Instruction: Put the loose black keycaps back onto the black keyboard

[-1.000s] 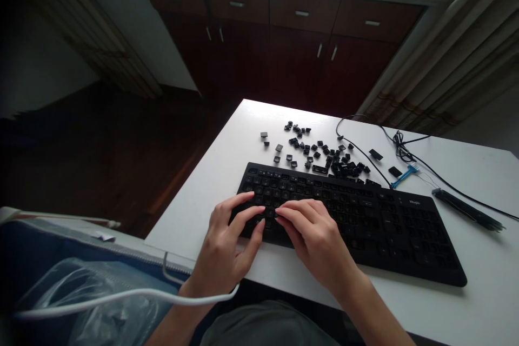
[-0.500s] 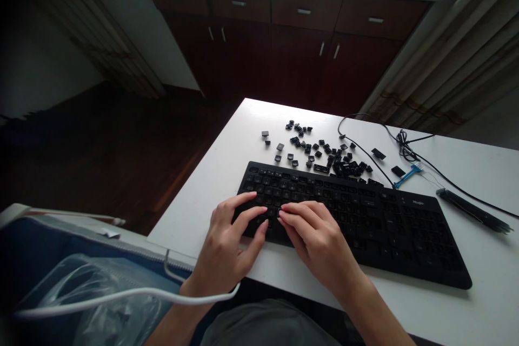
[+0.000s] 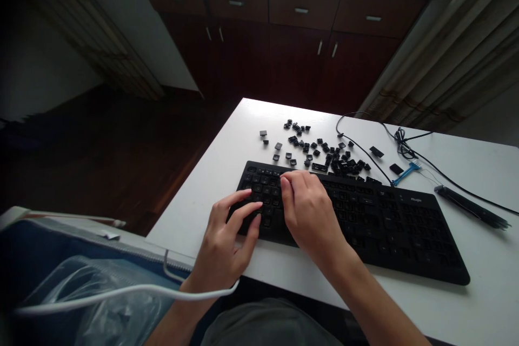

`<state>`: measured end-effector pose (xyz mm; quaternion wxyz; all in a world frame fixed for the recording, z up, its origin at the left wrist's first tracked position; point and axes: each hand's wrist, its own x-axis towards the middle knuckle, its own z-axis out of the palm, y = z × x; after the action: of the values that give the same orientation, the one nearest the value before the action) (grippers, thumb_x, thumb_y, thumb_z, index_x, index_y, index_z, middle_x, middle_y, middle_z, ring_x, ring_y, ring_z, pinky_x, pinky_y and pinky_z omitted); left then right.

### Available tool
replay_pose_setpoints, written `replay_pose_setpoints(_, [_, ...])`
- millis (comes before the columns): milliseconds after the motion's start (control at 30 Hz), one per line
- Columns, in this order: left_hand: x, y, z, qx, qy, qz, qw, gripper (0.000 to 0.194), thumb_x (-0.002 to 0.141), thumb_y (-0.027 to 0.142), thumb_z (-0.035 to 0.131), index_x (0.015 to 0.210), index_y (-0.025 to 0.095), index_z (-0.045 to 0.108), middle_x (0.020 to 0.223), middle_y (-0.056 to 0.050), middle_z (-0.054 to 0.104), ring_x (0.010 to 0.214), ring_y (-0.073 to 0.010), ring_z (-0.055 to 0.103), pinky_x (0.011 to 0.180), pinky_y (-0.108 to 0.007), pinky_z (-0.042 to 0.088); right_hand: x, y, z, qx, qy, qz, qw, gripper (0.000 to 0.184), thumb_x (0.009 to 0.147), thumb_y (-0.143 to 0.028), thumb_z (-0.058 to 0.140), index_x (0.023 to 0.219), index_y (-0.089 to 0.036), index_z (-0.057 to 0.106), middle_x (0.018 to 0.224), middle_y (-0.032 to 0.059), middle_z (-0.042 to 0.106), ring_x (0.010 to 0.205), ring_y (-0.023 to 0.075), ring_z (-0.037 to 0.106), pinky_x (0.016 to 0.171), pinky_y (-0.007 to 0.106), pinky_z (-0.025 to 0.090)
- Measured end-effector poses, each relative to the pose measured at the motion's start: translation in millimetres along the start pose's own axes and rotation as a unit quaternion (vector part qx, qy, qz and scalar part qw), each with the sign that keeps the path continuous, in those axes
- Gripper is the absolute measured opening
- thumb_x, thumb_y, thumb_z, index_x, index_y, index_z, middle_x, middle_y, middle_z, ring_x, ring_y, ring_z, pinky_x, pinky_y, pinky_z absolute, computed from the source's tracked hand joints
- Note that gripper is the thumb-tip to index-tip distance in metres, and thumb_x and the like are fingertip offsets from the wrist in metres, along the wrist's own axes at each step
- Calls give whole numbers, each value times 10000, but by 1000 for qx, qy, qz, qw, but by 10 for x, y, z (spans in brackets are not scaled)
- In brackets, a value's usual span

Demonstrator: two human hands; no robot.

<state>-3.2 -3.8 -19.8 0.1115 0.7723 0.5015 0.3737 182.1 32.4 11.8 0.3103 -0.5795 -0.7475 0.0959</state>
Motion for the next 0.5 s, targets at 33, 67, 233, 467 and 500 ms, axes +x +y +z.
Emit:
replay_pose_setpoints(33, [-2, -4, 5, -2, 5, -4, 1000, 367, 914, 121, 590, 1262, 235, 584, 1355, -109, 522, 1269, -254, 504, 1081, -458, 456, 69, -8, 36, -35, -7, 1, 999, 238, 1039, -275, 396, 1130, -189, 599, 1089, 98, 655, 1014, 229, 586, 918, 392, 465])
replay_pose_setpoints(67, [-5, -8, 10, -4, 10, -8, 1000, 380, 918, 116, 580, 1278, 236, 575, 1359, -108, 519, 1275, -253, 501, 1087, -459, 454, 129, -17, 76, -67, -16, 0, 998, 263, 1044, -288, 375, 1138, -187, 599, 1104, 104, 648, 1022, 240, 577, 915, 403, 455])
replay_pose_setpoints(233, [-11, -24, 26, -12, 21, -19, 1000, 403, 930, 96, 547, 1310, 228, 554, 1374, -109, 506, 1298, -249, 485, 1099, -450, 451, 250, -58, 258, -123, -28, -6, 992, 331, 1045, -352, 352, 1194, -184, 595, 1186, 134, 612, 1050, 283, 535, 900, 442, 404])
replay_pose_setpoints(467, [-8, -49, 41, 2, 8, -17, 1000, 412, 937, 73, 514, 1322, 218, 545, 1390, -113, 483, 1307, -247, 474, 1103, -445, 446, 268, -74, 333, -168, -27, -13, 985, 332, 1047, -341, 334, 1197, -191, 589, 1165, 144, 605, 1078, 289, 509, 935, 451, 352])
replay_pose_setpoints(500, [-6, -53, 42, 6, 7, -16, 1000, 414, 936, 72, 515, 1324, 217, 544, 1393, -114, 480, 1308, -248, 473, 1104, -447, 444, 271, -74, 337, -173, -28, -12, 985, 329, 1047, -337, 333, 1198, -194, 588, 1160, 143, 605, 1074, 289, 510, 934, 451, 350])
